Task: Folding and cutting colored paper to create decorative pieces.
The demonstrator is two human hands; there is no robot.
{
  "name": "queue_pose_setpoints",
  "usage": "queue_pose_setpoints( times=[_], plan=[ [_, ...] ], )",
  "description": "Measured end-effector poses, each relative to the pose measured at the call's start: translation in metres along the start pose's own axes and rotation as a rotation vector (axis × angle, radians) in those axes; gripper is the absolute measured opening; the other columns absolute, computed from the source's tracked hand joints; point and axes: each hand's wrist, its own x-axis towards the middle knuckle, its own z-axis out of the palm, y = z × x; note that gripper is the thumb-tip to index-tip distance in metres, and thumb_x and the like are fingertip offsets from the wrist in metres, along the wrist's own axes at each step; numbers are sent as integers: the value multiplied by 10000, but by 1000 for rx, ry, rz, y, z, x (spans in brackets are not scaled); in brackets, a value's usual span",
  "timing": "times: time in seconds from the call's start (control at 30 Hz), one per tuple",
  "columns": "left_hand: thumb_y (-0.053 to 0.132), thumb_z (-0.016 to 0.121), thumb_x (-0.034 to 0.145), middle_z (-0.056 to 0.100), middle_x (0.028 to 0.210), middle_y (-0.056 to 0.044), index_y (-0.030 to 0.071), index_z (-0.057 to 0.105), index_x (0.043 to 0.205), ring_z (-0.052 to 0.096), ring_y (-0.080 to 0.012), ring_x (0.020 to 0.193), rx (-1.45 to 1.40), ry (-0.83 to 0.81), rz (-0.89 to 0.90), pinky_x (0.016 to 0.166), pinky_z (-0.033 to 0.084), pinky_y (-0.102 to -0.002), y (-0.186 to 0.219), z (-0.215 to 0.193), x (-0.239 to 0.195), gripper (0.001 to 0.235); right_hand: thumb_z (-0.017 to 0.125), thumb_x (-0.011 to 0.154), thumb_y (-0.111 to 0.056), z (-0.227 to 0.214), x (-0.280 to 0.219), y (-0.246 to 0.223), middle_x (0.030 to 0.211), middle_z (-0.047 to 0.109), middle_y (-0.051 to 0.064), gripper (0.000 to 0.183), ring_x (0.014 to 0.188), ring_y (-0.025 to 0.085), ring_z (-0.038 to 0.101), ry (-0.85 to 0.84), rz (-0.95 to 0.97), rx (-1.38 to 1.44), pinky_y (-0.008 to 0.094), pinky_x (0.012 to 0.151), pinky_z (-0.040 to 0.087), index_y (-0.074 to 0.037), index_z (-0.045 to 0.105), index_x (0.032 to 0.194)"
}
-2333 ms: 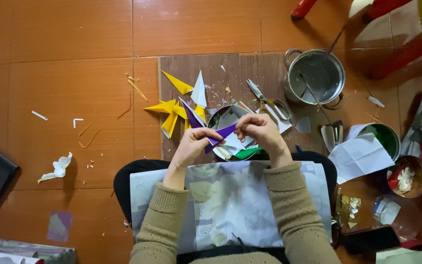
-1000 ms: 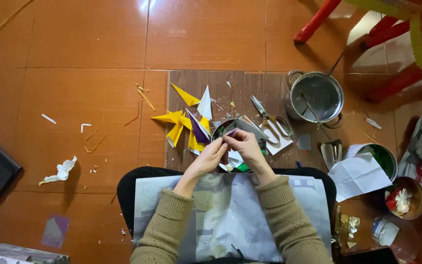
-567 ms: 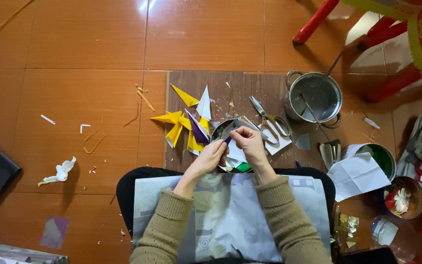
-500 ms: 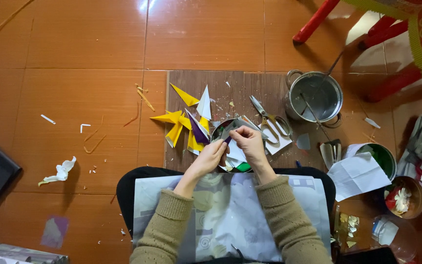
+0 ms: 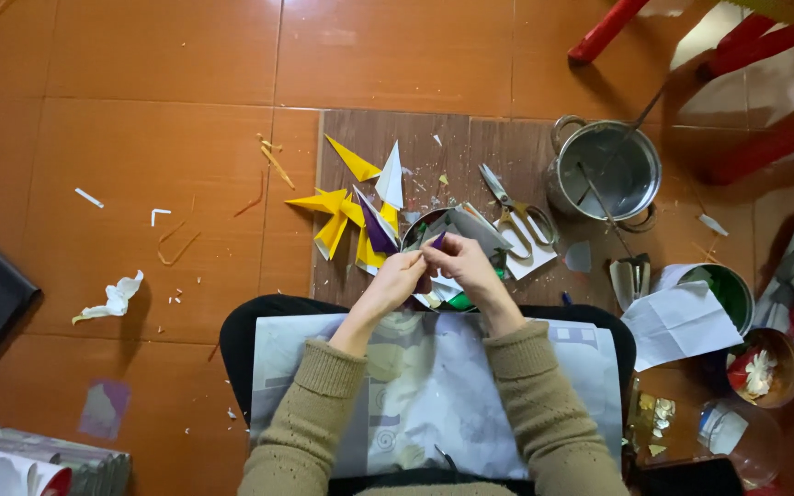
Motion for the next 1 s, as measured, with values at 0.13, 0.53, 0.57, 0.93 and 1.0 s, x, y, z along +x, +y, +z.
queue_pose_setpoints(
  times=[0.13, 0.53, 0.57, 0.93, 1.0],
  plan=[
    [302, 474, 980, 713, 844, -169, 72, 701, 971, 671, -278, 882, 8, 21, -7, 816, 515, -437, -12, -1, 2, 323, 778, 775, -79, -3, 5, 3, 544, 579, 57, 100, 488, 78, 510, 47, -29, -11, 163, 445, 365, -27, 698, 744],
    [33, 675, 872, 719, 1088, -151, 77, 689, 1195, 676, -236, 999, -188, 249, 173, 850, 549, -367, 3, -9, -2, 326, 750, 868, -85, -20, 14, 7, 557, 498, -1, 127, 492, 35, 460, 302, -175, 94, 143, 446, 352, -19, 667, 798],
    [39, 696, 849, 736, 998, -115, 110, 723, 1127, 687, -199, 938, -171, 311, 132, 813, 556, -334, 2, -10, -2, 287, 738, 877, -89, -19, 14, 4, 567, 495, 0, 109, 493, 40, 448, 329, -192, 101, 157, 451, 351, -26, 671, 818],
    [55, 684, 850, 727, 860, -55, 91, 733, 1011, 614, -92, 771, -418, 833, -15, 689, 524, -248, -22, -25, 16, 172, 634, 899, -427, -27, 23, 44, 913, 711, 82, 306, 928, 322, 687, 190, 59, -991, 456, 832, 509, -238, 619, 1140],
    [46, 671, 864, 679, 837, -43, 47, 697, 1059, 567, -94, 771, -528, 925, 62, 679, 481, -198, -34, -24, 23, 196, 615, 888, -470, -30, 29, 56, 1045, 692, 216, 486, 1029, 422, 671, 25, 153, -1281, 560, 886, 508, -144, 502, 1229]
  ],
)
